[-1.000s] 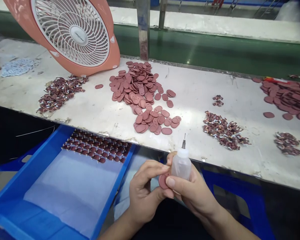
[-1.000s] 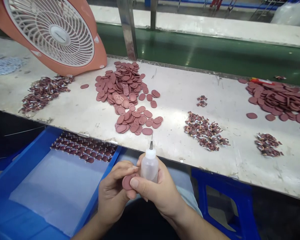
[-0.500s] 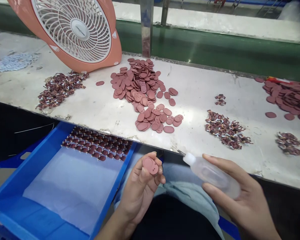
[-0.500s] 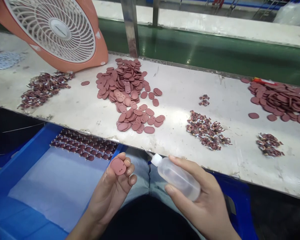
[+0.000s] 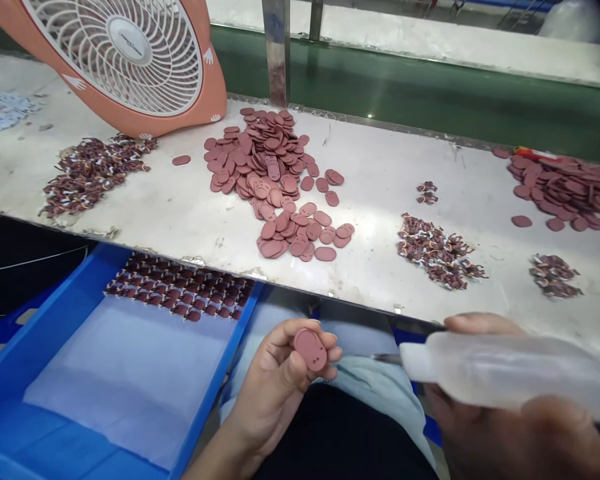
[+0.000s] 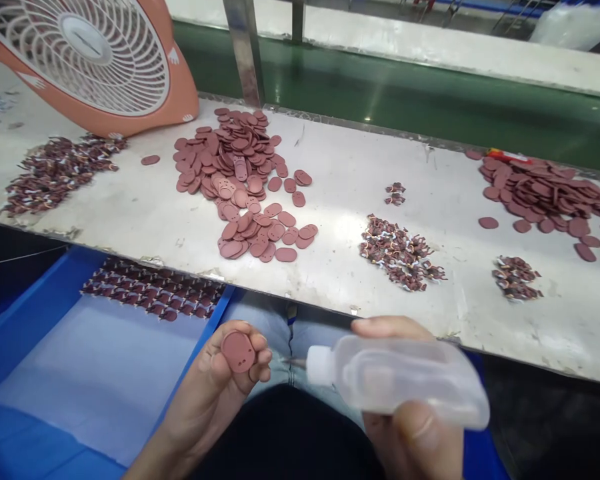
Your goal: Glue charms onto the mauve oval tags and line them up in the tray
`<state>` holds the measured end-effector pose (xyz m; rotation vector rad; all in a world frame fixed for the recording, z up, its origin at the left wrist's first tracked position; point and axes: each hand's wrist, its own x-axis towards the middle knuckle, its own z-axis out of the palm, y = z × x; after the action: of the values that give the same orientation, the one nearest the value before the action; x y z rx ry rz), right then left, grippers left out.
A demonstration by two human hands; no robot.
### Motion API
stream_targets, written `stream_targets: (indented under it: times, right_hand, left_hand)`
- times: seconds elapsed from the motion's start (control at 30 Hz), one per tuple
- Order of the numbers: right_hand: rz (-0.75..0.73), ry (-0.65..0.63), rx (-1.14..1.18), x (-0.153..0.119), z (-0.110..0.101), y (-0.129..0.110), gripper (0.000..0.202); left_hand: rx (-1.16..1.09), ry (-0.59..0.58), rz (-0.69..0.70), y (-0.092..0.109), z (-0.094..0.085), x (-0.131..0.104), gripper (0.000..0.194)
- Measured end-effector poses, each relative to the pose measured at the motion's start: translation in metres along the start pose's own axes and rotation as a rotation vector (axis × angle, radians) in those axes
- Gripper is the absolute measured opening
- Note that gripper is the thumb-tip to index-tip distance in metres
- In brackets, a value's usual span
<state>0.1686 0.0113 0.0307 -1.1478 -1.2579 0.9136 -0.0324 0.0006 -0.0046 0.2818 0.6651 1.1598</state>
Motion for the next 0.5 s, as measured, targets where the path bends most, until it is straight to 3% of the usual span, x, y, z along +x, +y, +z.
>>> stream_targets:
  times: [0.1,0.23,0.37,0.5]
  right_hand:
    - [0.055,-0.154,0.004,-0.008,0.004,-0.008,0.039]
    - [0.099,-0.252,0.007,-0.011,0.004,-0.011,0.035]
    - [0.148,-0.193,0.059,-0.011,0.009,-0.006,0.034]
    - [0.098,-0.158,0.026,-0.015,0.013,-0.001,0.035]
  left_hand:
    - [0.041,0.016,0.008,-0.001,0.0,-0.002,0.028]
    - [0.045,0.021,0.027,0.0,0.001,-0.003,0.026]
    - [0.053,0.01,0.035,0.002,0.002,-0.002,0.026]
    - [0.053,0.014,0.04,0.003,0.002,-0.002,0.024]
